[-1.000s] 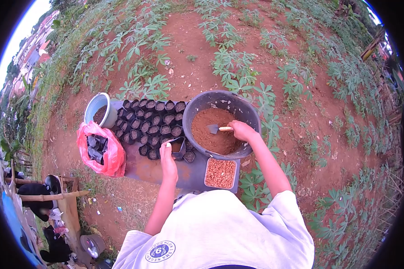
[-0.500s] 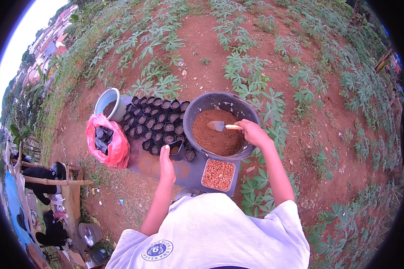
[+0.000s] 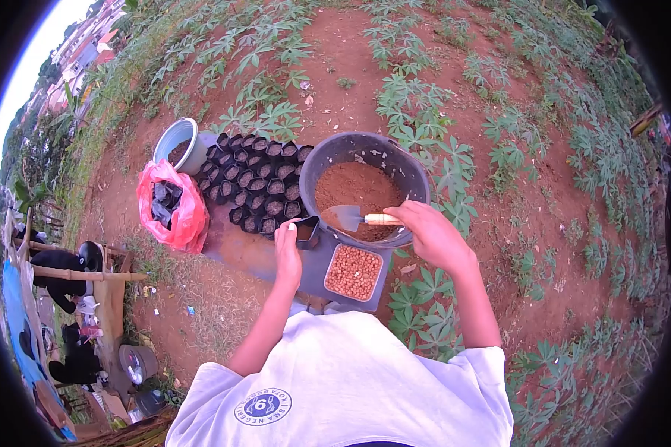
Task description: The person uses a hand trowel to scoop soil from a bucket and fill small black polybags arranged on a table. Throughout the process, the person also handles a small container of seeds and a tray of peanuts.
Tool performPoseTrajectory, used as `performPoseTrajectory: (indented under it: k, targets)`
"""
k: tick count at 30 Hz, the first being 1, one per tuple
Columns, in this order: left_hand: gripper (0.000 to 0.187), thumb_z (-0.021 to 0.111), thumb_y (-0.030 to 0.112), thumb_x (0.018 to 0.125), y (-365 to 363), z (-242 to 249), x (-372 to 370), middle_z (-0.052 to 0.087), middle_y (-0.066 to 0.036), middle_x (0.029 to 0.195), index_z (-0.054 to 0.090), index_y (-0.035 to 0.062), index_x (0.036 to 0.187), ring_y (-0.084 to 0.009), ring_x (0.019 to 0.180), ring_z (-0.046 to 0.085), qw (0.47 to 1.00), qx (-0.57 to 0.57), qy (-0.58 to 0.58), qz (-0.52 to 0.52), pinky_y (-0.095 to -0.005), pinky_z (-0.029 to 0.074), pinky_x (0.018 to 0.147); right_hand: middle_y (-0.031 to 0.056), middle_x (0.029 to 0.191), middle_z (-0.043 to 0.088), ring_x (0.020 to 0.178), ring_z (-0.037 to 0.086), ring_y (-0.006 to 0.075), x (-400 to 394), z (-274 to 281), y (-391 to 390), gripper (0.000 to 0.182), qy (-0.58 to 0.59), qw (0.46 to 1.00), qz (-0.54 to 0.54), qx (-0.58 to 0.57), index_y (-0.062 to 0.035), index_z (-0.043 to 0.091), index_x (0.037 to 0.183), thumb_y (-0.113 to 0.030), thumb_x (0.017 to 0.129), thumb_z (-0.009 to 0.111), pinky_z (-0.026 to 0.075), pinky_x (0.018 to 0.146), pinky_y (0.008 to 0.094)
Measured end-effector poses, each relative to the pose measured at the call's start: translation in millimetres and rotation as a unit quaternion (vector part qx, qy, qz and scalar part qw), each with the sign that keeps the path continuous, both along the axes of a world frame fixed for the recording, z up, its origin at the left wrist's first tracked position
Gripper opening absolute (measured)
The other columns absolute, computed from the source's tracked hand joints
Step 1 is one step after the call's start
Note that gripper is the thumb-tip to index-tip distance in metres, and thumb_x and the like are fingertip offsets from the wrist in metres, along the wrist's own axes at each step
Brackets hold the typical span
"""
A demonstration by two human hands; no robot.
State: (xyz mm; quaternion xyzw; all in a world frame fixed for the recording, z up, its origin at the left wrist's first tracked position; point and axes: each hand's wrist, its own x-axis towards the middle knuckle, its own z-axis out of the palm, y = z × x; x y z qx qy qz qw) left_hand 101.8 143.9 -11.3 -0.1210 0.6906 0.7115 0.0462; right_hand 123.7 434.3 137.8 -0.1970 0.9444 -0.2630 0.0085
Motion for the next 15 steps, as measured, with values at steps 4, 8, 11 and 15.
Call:
performPoseTrajectory:
  k: [4, 8, 11, 15]
  targets:
    - [0.037, 0.038, 0.025, 0.106, 5, 15, -3, 0.048, -0.011, 0.115, 0.059, 0.0036, 0.128, -0.0220, 0.110, 0.049, 0.980, -0.138, 0.135, -0.040, -0.0328, 0.037, 0.100, 0.0144, 0.103, 0.061, 0.104, 0.059, 0.0332, 7, 17, -16, 0.045, -0.001, 0.999, 0.021, 0.032, 0.0005, 0.060, 0.122, 0.006, 0.077, 0.053, 0.047, 0.093, 0.0433]
    - [0.038, 0.037, 0.024, 0.106, -1, 19, -10, 0.048, -0.012, 0.117, 0.058, 0.0039, 0.130, -0.0239, 0.111, 0.049, 0.975, -0.146, 0.155, -0.060, -0.0342, 0.036, 0.102, 0.0138, 0.103, 0.061, 0.103, 0.059, 0.0327, 4, 18, -39, 0.046, -0.008, 0.999, 0.016, 0.052, 0.0008, 0.060, 0.122, 0.005, 0.077, 0.055, 0.047, 0.091, 0.0429]
    - [0.037, 0.037, 0.023, 0.106, -7, 21, -12, 0.047, -0.013, 0.118, 0.057, 0.0036, 0.131, -0.0253, 0.113, 0.049, 0.970, -0.141, 0.184, -0.070, -0.0349, 0.036, 0.103, 0.0145, 0.101, 0.062, 0.102, 0.061, 0.0329, -1, 16, -59, 0.043, -0.014, 0.998, 0.020, 0.064, 0.0016, 0.061, 0.119, 0.004, 0.076, 0.057, 0.047, 0.090, 0.0435]
    - [0.037, 0.037, 0.022, 0.106, -25, 21, -8, 0.047, -0.014, 0.119, 0.056, 0.0036, 0.132, -0.0270, 0.114, 0.049, 0.965, -0.145, 0.201, -0.089, -0.0351, 0.036, 0.104, 0.0148, 0.095, 0.063, 0.097, 0.063, 0.0324, -11, 16, -92, 0.035, -0.002, 0.994, 0.052, 0.100, 0.0011, 0.062, 0.111, 0.002, 0.076, 0.060, 0.048, 0.087, 0.0435]
